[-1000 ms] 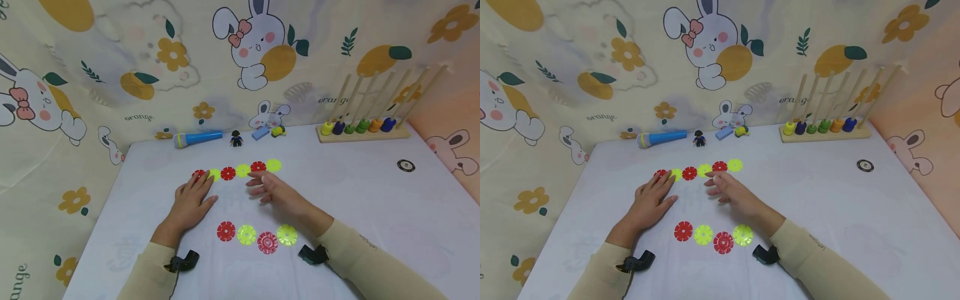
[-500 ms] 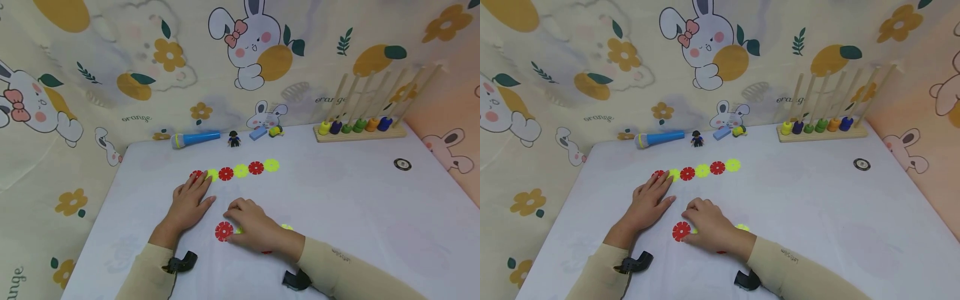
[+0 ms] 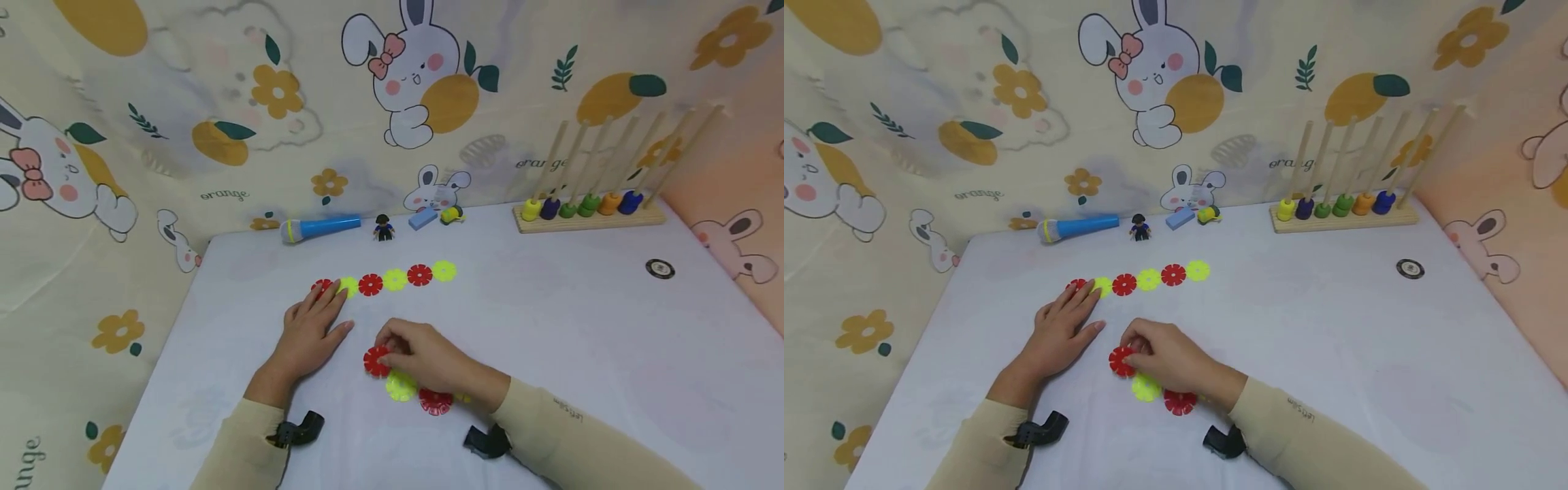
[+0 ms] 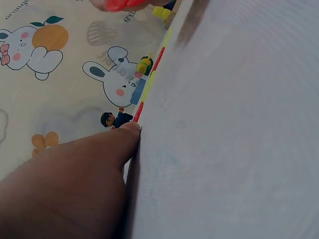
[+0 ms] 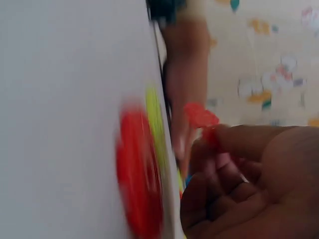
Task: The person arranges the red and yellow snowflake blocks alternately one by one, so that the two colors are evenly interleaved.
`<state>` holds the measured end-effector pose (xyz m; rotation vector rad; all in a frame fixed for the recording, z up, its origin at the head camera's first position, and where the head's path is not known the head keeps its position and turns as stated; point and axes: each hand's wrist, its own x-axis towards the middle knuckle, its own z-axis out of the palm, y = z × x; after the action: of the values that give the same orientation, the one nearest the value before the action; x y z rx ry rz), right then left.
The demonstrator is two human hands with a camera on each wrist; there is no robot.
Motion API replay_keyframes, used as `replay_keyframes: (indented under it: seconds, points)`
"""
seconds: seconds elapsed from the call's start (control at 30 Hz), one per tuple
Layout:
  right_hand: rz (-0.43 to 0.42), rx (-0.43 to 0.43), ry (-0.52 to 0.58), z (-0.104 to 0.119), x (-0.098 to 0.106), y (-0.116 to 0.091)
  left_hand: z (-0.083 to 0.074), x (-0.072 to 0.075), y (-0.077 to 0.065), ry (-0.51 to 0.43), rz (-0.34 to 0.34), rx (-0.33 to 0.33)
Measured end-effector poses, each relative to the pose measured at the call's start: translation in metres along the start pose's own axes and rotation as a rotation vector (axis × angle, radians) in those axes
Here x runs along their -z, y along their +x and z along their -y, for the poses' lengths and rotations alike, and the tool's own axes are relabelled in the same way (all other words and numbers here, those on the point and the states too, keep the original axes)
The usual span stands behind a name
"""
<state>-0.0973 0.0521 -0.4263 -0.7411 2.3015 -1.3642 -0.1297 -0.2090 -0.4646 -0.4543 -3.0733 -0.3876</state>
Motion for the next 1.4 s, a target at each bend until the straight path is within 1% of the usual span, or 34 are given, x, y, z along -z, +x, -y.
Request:
replay_keyframes:
  seconds: [0.13, 0.23, 0.3, 0.4, 0.47, 0.53, 0.6, 0.67, 0.73, 0.87, 0.93, 0.97, 1.03, 1.2, 1.4]
  points:
    - [-0.127, -0.092, 0.071, -0.02, 0.034, -0.003, -0.003, 0.0, 0.001, -0.004, 0.003, -0.006]
    - [-0.238, -0.125, 0.084, -0.044, 0.062, -0.006, -0.003, 0.0, 0.001, 0.004, 0.006, -0.007]
    - [-0.327, -0.146, 0.083, -0.061, 0.081, -0.007, -0.003, 0.0, 0.0, 0.007, 0.007, -0.006]
    - [-0.462, -0.187, 0.044, -0.082, 0.107, -0.009, -0.002, 0.002, 0.0, 0.009, 0.003, -0.007]
    - [-0.529, -0.223, 0.018, -0.092, 0.12, -0.01, -0.003, 0.002, -0.001, 0.008, 0.0, -0.008]
    - [-0.568, -0.24, -0.016, -0.097, 0.129, -0.012, -0.004, 0.002, -0.001, 0.004, -0.002, -0.012]
    - [-0.582, -0.24, -0.071, -0.099, 0.133, -0.014, -0.004, 0.002, 0.0, 0.001, -0.002, -0.014]
    - [-0.58, -0.227, -0.141, -0.097, 0.132, -0.016, -0.004, 0.001, 0.0, 0.004, 0.003, -0.014]
    - [-0.539, -0.216, -0.247, -0.093, 0.129, -0.017, -0.004, 0.001, 0.0, 0.003, 0.003, -0.014]
    - [-0.352, -0.207, -0.514, -0.085, 0.119, -0.019, -0.003, 0.001, 0.0, 0.005, 0.001, -0.012]
    - [-0.268, -0.203, -0.603, -0.083, 0.116, -0.018, -0.003, 0.001, 0.0, 0.004, 0.001, -0.017]
    - [-0.243, -0.201, -0.628, -0.082, 0.114, -0.018, -0.003, 0.001, 0.0, 0.007, 0.002, -0.018]
    - [-0.224, -0.205, -0.64, -0.082, 0.113, -0.017, -0.002, 0.001, 0.0, 0.009, 0.005, -0.019]
    - [-0.211, -0.209, -0.631, -0.083, 0.112, -0.015, -0.001, 0.001, 0.0, 0.002, 0.006, -0.019]
    - [-0.198, -0.204, -0.647, -0.083, 0.11, -0.015, -0.001, -0.001, -0.001, 0.003, -0.001, -0.02]
